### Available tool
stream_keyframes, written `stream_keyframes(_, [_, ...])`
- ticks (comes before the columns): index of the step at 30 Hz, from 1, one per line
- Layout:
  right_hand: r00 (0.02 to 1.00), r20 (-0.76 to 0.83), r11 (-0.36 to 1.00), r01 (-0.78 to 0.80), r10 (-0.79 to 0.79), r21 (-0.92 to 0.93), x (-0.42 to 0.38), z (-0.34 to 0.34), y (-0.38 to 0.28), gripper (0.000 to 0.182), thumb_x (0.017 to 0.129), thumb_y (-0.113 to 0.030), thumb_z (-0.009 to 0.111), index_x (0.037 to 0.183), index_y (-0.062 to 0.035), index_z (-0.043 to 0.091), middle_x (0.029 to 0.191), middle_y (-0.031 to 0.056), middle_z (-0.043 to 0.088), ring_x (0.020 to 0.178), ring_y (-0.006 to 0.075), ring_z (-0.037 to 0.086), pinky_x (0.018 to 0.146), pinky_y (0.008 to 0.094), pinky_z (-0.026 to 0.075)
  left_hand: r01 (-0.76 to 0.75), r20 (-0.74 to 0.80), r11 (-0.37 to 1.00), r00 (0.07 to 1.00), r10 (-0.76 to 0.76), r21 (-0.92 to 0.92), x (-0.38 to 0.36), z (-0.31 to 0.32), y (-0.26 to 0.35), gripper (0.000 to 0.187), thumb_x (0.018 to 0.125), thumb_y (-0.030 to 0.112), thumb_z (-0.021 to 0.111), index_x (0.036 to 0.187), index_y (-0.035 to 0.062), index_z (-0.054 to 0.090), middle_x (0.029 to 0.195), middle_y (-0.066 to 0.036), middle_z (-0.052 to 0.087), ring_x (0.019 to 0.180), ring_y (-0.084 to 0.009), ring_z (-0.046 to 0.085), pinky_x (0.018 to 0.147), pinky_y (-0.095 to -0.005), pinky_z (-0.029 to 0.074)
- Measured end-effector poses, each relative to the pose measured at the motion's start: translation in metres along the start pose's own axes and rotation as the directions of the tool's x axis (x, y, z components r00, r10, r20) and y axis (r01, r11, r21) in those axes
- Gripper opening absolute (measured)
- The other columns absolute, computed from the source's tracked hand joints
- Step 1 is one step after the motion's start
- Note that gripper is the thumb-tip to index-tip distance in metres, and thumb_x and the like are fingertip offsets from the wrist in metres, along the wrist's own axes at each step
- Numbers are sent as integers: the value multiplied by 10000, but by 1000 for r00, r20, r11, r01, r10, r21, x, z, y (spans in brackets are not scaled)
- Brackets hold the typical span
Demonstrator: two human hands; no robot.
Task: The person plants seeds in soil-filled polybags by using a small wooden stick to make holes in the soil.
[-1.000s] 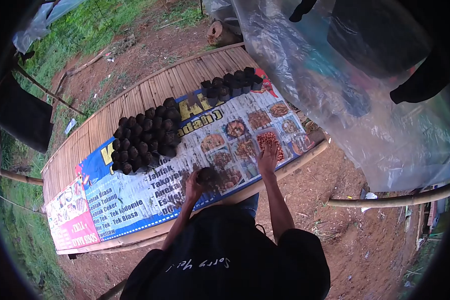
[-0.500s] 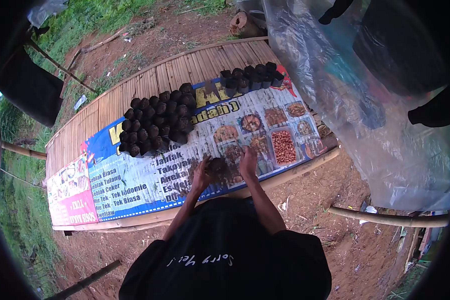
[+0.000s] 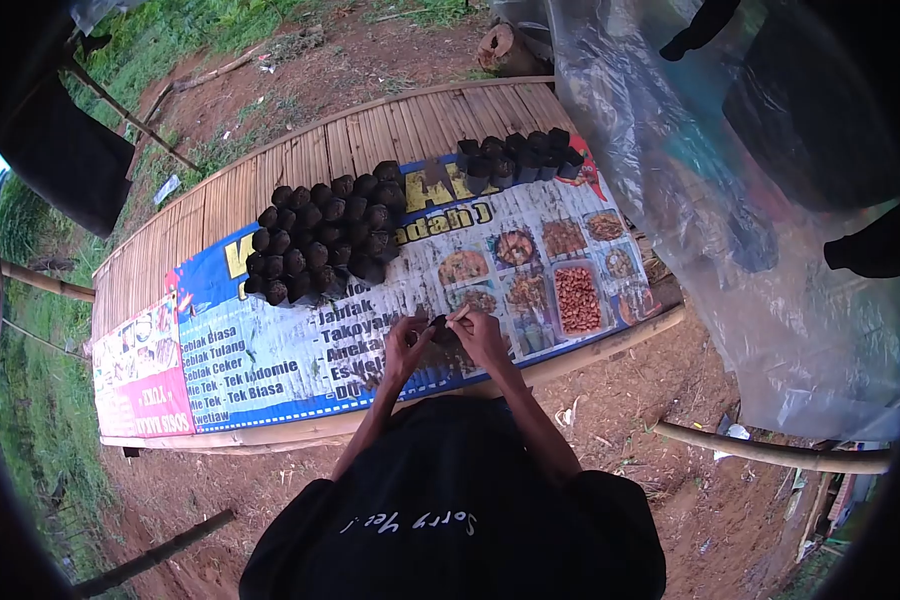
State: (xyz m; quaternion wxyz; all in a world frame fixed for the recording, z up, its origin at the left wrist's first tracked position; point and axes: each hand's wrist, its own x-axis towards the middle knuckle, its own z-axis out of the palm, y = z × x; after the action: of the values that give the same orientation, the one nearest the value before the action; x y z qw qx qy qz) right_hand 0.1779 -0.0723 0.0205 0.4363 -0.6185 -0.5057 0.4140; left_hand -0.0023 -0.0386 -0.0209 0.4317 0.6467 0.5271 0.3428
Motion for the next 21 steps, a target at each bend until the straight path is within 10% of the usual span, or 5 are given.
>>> stream_keyframes(9, [979,17,899,193,-203,-392,3,18,4,88,778,-59,661,845,-25,616,828,110,648,830,332,565,792,434,448,9,-5,995,1000,-9,99,-2,-4,9,181,796,166,696,904,20,691,780,-117,662,661,-175,603,627,-319,480])
stream_keyframes(21, [957,83,813,280,-278,-511,3,29,10,77,799,-37,628,876,-31,630,905,136,633,920,340,534,837,420,434,-42,-1,997,999,42,70,3,4,-1,176,828,148,649,914,-4,671,817,-140,667,699,-217,621,678,-325,488])
